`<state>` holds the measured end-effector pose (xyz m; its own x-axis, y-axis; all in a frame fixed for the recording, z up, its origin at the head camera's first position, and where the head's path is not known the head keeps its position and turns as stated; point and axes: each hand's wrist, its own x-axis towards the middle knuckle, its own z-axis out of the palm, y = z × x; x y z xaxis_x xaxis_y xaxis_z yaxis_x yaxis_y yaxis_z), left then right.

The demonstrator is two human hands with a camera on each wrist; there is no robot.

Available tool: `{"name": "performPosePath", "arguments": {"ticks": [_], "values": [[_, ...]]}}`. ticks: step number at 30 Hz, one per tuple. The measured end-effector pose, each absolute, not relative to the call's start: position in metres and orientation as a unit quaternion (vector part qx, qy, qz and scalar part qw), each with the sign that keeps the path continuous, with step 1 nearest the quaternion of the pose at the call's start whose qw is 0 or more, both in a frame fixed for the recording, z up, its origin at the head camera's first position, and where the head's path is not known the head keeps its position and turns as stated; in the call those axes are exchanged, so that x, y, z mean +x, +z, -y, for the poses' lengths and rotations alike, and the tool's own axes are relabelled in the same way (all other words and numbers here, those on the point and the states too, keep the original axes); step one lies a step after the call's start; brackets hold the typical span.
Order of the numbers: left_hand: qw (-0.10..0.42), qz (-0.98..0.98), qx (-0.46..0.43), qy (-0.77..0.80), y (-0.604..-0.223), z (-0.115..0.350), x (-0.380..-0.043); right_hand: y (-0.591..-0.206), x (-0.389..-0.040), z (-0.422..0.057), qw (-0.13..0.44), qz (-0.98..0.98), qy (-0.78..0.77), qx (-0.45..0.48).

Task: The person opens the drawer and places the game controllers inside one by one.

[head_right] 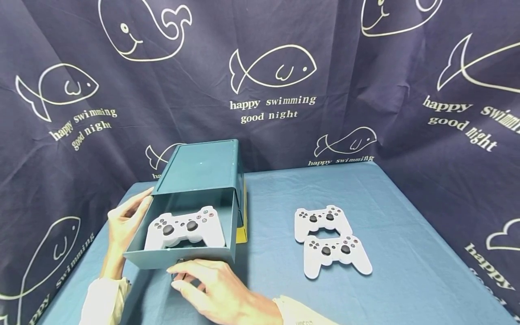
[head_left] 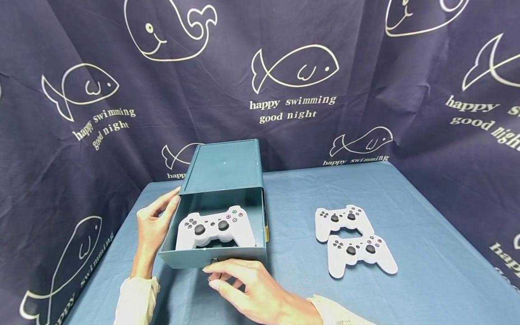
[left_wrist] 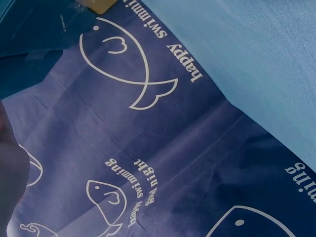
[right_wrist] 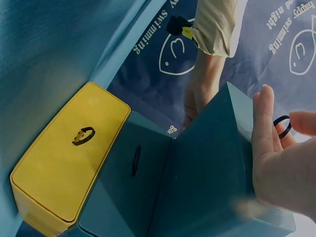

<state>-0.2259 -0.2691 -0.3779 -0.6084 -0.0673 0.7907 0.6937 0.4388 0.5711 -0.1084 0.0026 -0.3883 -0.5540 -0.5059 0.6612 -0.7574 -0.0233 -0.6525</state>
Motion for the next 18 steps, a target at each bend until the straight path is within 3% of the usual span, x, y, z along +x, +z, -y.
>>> {"name": "performPosePath", "arguments": {"ticks": [7,18], "values": [[0.396,0.749,-0.206,-0.49,-0.378,0.268,-0.225,-0.39,-0.11,-0.001,0.157,0.688,0.526,0.475],[0.407,0.746,-0.206,-0.486,-0.366,0.257,-0.215,-0.39,-0.111,-0.001,0.161,0.69,0.521,0.476]]}}
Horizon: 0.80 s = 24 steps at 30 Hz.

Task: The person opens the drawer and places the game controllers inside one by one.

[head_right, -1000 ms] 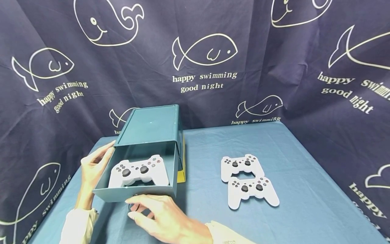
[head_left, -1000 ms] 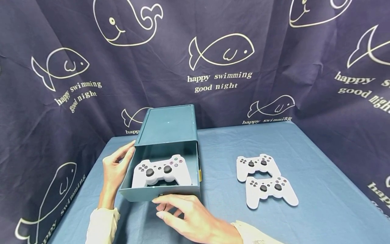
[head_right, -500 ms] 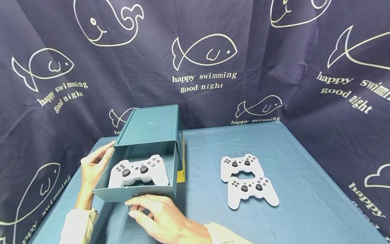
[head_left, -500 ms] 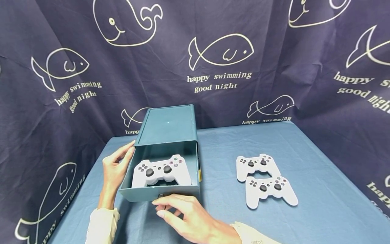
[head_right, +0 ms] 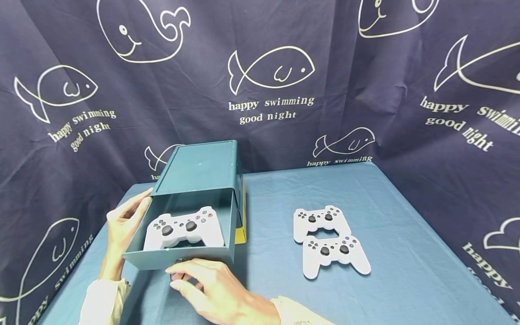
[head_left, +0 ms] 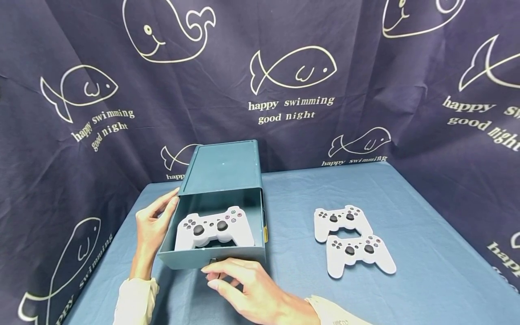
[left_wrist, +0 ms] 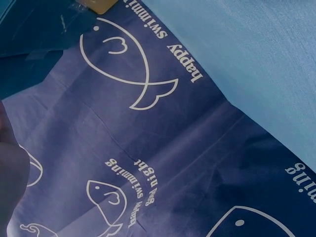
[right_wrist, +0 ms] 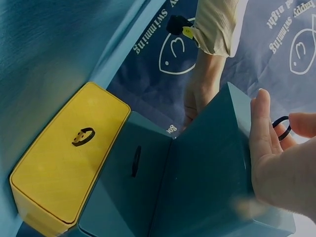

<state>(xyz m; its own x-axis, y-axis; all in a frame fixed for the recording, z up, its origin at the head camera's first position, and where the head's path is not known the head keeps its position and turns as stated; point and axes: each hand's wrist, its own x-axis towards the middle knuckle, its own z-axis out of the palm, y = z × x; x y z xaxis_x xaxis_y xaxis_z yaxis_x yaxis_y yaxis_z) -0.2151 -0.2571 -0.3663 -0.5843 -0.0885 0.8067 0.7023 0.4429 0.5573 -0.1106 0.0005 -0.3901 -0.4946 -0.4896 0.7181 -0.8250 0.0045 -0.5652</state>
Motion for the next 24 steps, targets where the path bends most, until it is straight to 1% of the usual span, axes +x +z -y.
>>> {"name": "performPosePath", "arguments": {"ticks": [8,16,23,24], "values": [[0.405,0.743,-0.203,-0.492,-0.378,0.266,-0.227,-0.39,-0.112,-0.001,0.165,0.692,0.513,0.481],[0.394,0.751,-0.204,-0.489,-0.378,0.269,-0.225,-0.39,-0.113,0.0,0.171,0.691,0.511,0.482],[0.381,0.754,-0.202,-0.494,-0.378,0.27,-0.224,-0.39,-0.116,0.001,0.145,0.687,0.539,0.466],[0.381,0.755,-0.202,-0.494,-0.378,0.27,-0.224,-0.39,-0.117,0.001,0.148,0.687,0.537,0.467]]}}
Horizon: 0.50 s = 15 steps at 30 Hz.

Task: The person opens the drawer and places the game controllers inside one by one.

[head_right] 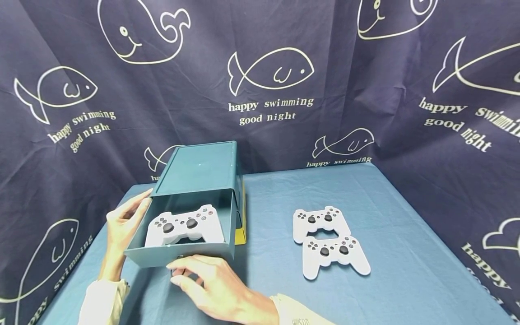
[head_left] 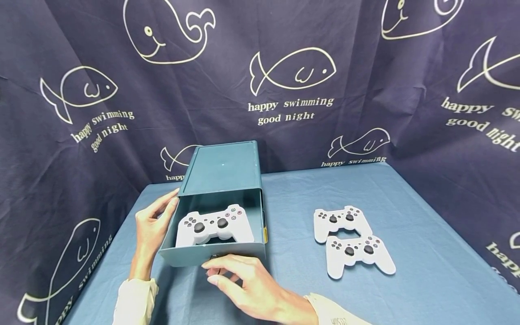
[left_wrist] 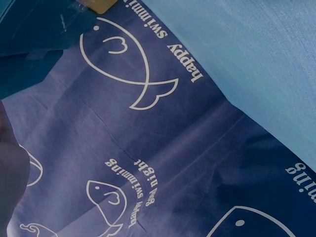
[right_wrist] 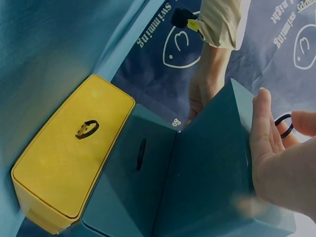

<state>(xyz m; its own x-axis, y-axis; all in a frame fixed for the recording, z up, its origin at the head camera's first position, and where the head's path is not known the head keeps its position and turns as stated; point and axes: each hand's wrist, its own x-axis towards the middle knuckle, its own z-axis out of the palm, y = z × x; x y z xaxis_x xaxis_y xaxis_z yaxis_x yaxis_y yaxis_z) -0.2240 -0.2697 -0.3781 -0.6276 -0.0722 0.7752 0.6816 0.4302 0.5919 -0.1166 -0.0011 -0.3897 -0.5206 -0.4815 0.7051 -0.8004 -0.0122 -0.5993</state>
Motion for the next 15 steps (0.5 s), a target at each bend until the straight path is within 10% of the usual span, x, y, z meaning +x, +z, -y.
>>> {"name": "performPosePath", "arguments": {"ticks": [15], "values": [[0.381,0.753,-0.2,-0.498,-0.379,0.27,-0.224,-0.386,-0.131,0.003,0.142,0.684,0.552,0.456]]}}
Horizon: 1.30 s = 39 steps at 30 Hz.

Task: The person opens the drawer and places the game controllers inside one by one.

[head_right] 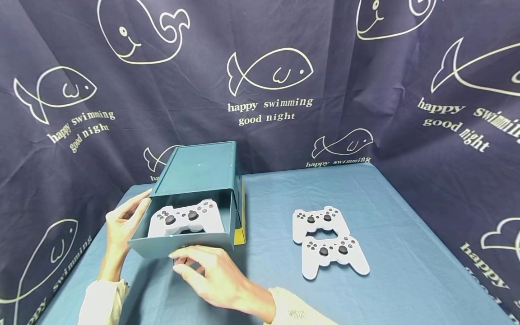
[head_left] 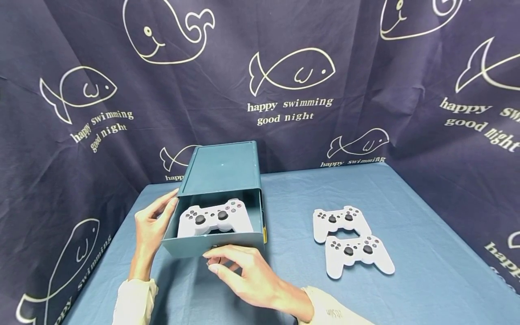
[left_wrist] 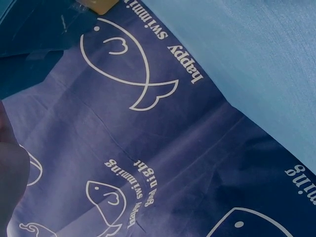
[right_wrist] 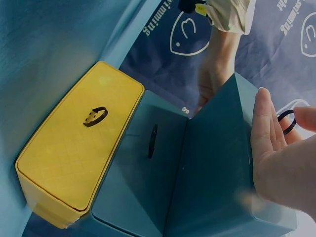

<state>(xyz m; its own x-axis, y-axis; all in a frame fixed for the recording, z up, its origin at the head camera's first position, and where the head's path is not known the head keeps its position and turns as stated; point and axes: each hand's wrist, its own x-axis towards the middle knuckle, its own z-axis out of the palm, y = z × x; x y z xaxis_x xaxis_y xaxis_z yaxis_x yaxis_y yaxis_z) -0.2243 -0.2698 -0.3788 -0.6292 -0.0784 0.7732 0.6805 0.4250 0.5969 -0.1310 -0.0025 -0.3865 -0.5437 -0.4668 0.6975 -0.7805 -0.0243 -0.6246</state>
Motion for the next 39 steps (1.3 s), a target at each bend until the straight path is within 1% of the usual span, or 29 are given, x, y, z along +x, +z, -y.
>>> {"name": "performPosePath", "arguments": {"ticks": [2,10,24,39], "values": [[0.379,0.751,-0.199,-0.502,-0.379,0.27,-0.224,-0.387,-0.133,0.002,0.135,0.684,0.559,0.449],[0.384,0.748,-0.2,-0.503,-0.38,0.268,-0.224,-0.386,-0.143,0.003,0.147,0.689,0.556,0.442],[0.39,0.751,-0.194,-0.496,-0.381,0.268,-0.225,-0.384,-0.16,0.005,0.11,0.701,0.588,0.388],[0.394,0.751,-0.195,-0.492,-0.378,0.268,-0.224,-0.384,-0.171,0.009,0.093,0.683,0.62,0.376]]}}
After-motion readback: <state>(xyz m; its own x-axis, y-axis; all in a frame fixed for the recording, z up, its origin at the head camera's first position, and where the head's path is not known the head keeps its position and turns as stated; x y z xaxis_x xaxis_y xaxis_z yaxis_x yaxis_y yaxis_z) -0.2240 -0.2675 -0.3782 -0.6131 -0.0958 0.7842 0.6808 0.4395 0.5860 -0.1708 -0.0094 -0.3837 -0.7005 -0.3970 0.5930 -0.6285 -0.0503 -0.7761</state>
